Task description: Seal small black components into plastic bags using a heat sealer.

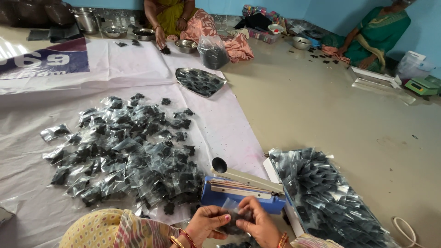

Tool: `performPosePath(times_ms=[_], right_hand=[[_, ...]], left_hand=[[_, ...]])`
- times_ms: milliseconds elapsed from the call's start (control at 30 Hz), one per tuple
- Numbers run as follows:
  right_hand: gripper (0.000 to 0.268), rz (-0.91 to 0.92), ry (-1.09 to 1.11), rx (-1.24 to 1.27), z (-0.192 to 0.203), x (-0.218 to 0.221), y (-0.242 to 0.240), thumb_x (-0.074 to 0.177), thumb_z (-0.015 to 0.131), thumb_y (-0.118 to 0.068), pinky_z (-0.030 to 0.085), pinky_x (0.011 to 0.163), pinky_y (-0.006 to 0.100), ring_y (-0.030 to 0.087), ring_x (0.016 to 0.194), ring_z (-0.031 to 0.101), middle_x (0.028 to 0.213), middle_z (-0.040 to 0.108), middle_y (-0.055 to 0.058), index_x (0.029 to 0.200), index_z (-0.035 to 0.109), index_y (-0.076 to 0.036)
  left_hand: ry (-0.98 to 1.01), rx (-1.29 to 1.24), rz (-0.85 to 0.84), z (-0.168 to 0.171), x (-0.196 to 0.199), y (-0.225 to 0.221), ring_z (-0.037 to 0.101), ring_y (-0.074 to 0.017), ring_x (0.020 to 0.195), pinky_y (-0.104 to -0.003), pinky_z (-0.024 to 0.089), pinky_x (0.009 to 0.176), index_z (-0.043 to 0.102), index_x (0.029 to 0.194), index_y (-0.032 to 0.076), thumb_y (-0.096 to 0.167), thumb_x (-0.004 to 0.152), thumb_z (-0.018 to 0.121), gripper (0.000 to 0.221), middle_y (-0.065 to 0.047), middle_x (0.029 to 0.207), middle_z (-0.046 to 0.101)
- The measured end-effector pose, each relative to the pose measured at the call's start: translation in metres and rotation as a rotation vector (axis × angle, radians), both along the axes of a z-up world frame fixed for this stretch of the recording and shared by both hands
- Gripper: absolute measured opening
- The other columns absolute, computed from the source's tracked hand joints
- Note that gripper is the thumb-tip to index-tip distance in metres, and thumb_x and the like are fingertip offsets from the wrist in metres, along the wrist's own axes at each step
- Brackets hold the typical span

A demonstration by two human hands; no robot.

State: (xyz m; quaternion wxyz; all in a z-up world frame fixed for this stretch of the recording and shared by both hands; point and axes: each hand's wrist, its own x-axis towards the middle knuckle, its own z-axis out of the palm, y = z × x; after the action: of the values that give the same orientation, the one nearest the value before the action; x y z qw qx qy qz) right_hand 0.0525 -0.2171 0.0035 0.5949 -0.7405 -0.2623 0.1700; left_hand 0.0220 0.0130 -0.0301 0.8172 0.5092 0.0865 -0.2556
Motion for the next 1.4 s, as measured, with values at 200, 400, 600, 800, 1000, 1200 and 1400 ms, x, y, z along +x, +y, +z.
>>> performPosePath(times_ms=[200, 400, 600, 800, 1000, 1200, 1400], right_hand=[[0.032, -0.374, 0.339, 0.208, -0.034, 0.01, 0.005, 0.089, 0.073, -0.012, 0.041, 0.061, 0.024, 0.008, 0.07, 0.053, 0.086, 0.062, 0.0, 0.117, 0.061, -0.016], [0.014, -0.407, 0.269, 0.277, -0.04, 0.019, 0.009, 0.093, 0.074, -0.013, 0.049, 0.063, 0.024, 0.008, 0.069, 0.06, 0.079, 0.07, 0.001, 0.095, 0.073, 0.001], [0.008, -0.421, 0.42, 0.423, -0.048, 0.031, 0.014, 0.09, 0.072, -0.007, 0.053, 0.064, 0.028, 0.013, 0.068, 0.065, 0.078, 0.07, 0.005, 0.093, 0.069, -0.001], [0.009, -0.44, 0.335, 0.406, -0.075, 0.045, 0.015, 0.089, 0.072, -0.003, 0.051, 0.068, 0.025, 0.01, 0.074, 0.062, 0.084, 0.068, 0.003, 0.096, 0.068, 0.001], [0.015, -0.472, 0.358, 0.403, -0.084, 0.048, 0.015, 0.086, 0.072, -0.002, 0.053, 0.072, 0.025, 0.009, 0.078, 0.065, 0.088, 0.071, 0.002, 0.101, 0.07, 0.0], [0.012, -0.482, 0.342, 0.311, -0.103, 0.051, 0.01, 0.092, 0.071, -0.006, 0.052, 0.066, 0.025, 0.01, 0.072, 0.063, 0.085, 0.073, 0.004, 0.1, 0.073, 0.003], [0.015, -0.547, 0.331, 0.259, -0.107, 0.057, 0.003, 0.092, 0.07, -0.005, 0.047, 0.061, 0.024, 0.009, 0.067, 0.06, 0.083, 0.074, 0.004, 0.102, 0.077, 0.004]], left_hand=[[0.028, -0.12, 0.138, 0.0, 0.005, -0.008, 0.075, -0.0189, 0.078, -0.039, 0.066, 0.069, 0.074, 0.11, 0.006, 0.018, 0.089, 0.078, 0.024, -0.004, 0.092, 0.078], [0.076, -0.094, 0.206, 0.011, 0.012, -0.02, 0.075, -0.0162, 0.079, -0.037, 0.063, 0.063, 0.076, 0.106, 0.014, 0.02, 0.086, 0.077, 0.021, 0.001, 0.093, 0.077], [0.037, -0.158, 0.323, -0.047, 0.039, -0.038, 0.07, -0.0134, 0.077, -0.035, 0.063, 0.061, 0.075, 0.097, 0.007, 0.013, 0.087, 0.081, 0.013, 0.0, 0.086, 0.071], [-0.076, -0.173, 0.413, -0.077, 0.052, -0.048, 0.068, -0.0097, 0.078, -0.032, 0.06, 0.059, 0.076, 0.097, 0.004, 0.014, 0.089, 0.079, 0.013, 0.0, 0.088, 0.074], [-0.04, -0.103, 0.46, -0.059, 0.045, -0.051, 0.065, -0.0108, 0.07, -0.032, 0.059, 0.05, 0.077, 0.098, 0.007, 0.021, 0.092, 0.074, 0.017, 0.001, 0.082, 0.07], [-0.054, -0.165, 0.543, -0.061, 0.042, -0.048, 0.069, -0.0103, 0.07, -0.031, 0.057, 0.05, 0.079, 0.099, 0.002, 0.025, 0.093, 0.072, 0.025, -0.004, 0.087, 0.077], [0.215, -0.058, 0.449, -0.063, 0.046, -0.045, 0.069, -0.0185, 0.068, -0.04, 0.057, 0.053, 0.075, 0.095, 0.004, 0.024, 0.089, 0.079, 0.022, -0.003, 0.082, 0.072]])
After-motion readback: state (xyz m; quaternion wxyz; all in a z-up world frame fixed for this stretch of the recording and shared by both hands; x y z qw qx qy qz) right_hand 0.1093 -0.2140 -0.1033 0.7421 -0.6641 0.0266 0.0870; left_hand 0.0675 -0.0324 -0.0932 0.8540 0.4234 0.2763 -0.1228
